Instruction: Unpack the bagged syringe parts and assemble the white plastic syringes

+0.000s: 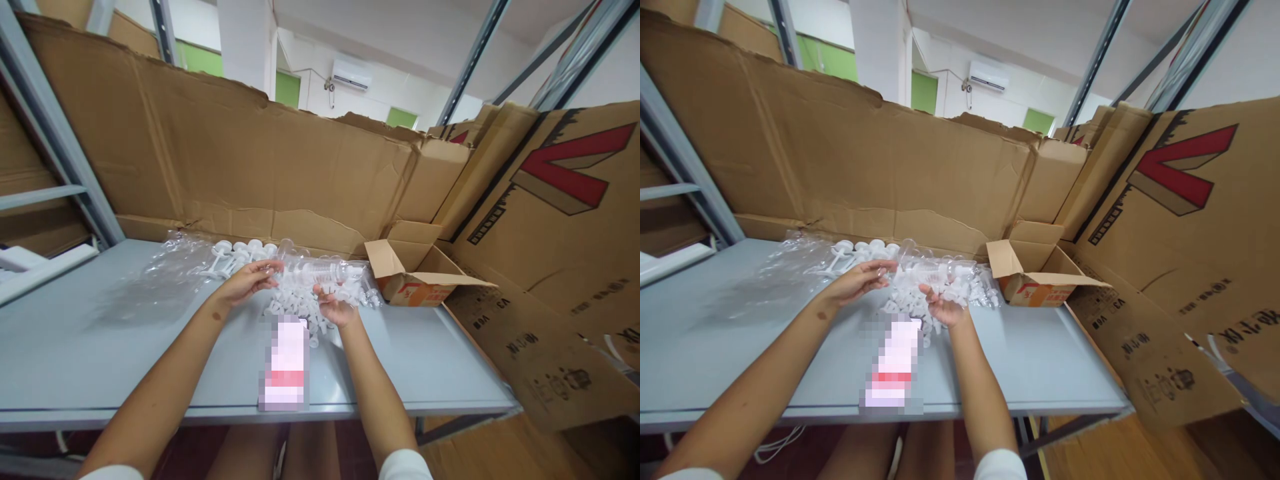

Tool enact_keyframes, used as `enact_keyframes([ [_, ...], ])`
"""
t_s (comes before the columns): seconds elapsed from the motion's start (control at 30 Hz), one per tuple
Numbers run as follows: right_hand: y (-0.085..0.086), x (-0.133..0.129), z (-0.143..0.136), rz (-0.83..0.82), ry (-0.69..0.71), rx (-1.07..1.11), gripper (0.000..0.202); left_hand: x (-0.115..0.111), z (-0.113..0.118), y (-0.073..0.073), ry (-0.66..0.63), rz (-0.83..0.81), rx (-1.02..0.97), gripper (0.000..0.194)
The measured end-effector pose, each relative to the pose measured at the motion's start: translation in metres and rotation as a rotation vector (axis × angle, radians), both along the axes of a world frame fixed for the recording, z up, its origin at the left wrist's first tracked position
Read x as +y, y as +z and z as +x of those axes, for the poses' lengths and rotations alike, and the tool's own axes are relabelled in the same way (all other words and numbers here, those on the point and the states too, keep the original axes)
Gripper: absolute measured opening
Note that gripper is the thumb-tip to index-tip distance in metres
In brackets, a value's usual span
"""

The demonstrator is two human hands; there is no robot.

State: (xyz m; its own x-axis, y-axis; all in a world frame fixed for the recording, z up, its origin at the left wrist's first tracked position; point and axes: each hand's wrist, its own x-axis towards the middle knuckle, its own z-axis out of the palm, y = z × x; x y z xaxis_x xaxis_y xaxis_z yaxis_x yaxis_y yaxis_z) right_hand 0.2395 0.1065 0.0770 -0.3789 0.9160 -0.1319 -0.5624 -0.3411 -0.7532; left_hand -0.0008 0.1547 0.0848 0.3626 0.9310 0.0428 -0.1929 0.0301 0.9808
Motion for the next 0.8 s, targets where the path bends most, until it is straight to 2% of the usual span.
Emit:
enact_keyframes([
  [0.17,-0.003,0.003,-0.001,-0.023,0.125,-0.037,0.038,0.0,-0.003,0.0,-0.173,0.066,0.162,0.039],
  [0.27,-0.003,0.006,0.0,-0.076,0.225,0.025,0.043,0.0,-0.005,0.002,-0.163,0.113,0.24,0.034],
  [0.4,-0.003,0.011,0.007,-0.097,0.198,0.131,0.045,-0.003,-0.017,0.01,0.047,0.223,0.244,0.031],
  [0.57,0.005,0.011,0.018,-0.024,0.187,0.181,0.044,-0.018,-0.05,0.02,0.365,0.28,0.288,0.035],
  [0.67,0.012,0.006,0.021,0.024,0.182,0.185,0.043,-0.034,-0.072,0.015,0.478,0.263,0.367,0.037],
  [0.8,0.018,0.001,0.02,0.049,0.14,0.179,0.042,-0.064,-0.097,-0.003,0.644,0.233,0.485,0.038],
])
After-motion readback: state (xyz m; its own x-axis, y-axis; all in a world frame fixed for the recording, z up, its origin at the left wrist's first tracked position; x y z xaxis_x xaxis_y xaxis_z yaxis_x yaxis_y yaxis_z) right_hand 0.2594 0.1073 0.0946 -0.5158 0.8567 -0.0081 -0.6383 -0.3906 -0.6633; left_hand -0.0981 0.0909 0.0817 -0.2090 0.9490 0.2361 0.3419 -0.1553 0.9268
